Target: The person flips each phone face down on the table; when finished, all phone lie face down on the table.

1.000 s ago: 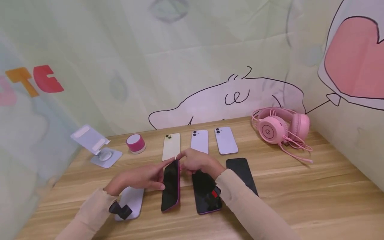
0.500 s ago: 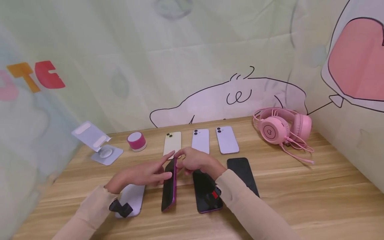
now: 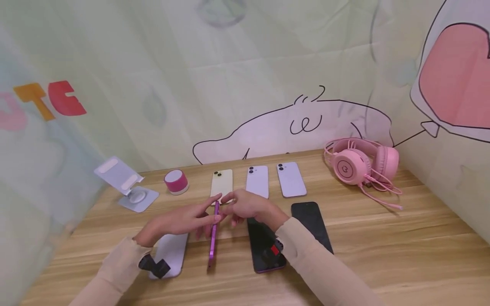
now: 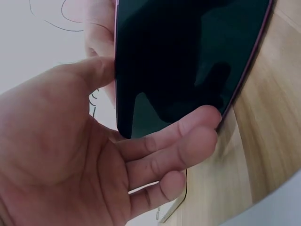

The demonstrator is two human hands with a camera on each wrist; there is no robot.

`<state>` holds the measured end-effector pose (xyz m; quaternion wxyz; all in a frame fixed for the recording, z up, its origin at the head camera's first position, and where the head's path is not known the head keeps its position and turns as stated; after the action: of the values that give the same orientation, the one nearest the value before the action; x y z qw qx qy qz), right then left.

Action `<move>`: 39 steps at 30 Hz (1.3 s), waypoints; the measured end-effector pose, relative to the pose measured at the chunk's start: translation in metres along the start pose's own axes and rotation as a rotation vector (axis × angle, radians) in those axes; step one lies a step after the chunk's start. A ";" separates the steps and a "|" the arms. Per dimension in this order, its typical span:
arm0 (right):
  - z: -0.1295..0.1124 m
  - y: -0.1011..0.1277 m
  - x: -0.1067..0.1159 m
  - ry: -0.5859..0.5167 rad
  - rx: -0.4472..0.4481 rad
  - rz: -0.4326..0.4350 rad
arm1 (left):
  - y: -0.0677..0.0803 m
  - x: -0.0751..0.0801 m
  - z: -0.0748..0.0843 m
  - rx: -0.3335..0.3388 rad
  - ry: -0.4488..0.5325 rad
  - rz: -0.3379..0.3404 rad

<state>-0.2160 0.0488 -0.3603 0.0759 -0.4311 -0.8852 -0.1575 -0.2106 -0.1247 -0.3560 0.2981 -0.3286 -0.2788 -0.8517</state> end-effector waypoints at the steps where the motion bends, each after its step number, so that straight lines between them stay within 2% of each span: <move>1: 0.001 0.000 -0.001 -0.010 -0.007 -0.013 | 0.000 0.000 0.000 -0.008 0.002 0.000; 8: 0.004 -0.001 -0.008 -0.054 -0.031 -0.131 | 0.001 0.004 0.005 -0.091 0.028 0.029; 12: 0.006 -0.002 -0.010 -0.033 -0.055 -0.160 | 0.002 0.007 0.005 -0.079 -0.007 0.038; 15: 0.007 -0.002 -0.011 -0.025 -0.073 -0.163 | 0.004 0.010 0.004 -0.068 -0.032 0.045; 25: 0.011 -0.002 -0.013 -0.024 -0.078 -0.150 | 0.011 0.020 0.004 -0.102 -0.083 0.036; 30: 0.012 -0.002 -0.013 -0.036 -0.079 -0.146 | 0.015 0.026 0.001 -0.123 -0.102 -0.013; 34: 0.013 -0.002 -0.013 -0.040 -0.090 -0.143 | 0.017 0.028 -0.004 -0.100 -0.088 -0.058; 39: 0.013 -0.002 -0.013 -0.037 -0.102 -0.133 | 0.016 0.026 -0.013 -0.073 -0.073 -0.069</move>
<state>-0.2093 0.0426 -0.3766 0.0269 -0.3775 -0.9039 -0.1992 -0.2208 -0.1522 -0.3410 0.2458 -0.3603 -0.2693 -0.8586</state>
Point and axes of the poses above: each hand's wrist, its own y-axis away from the middle knuckle, its own x-axis out of the back of the hand, z = x × y, the point moved 4 cm from there along -y, towards the middle knuckle, and after that the axes turned 2 degrees about x, right-handed, at the moved point
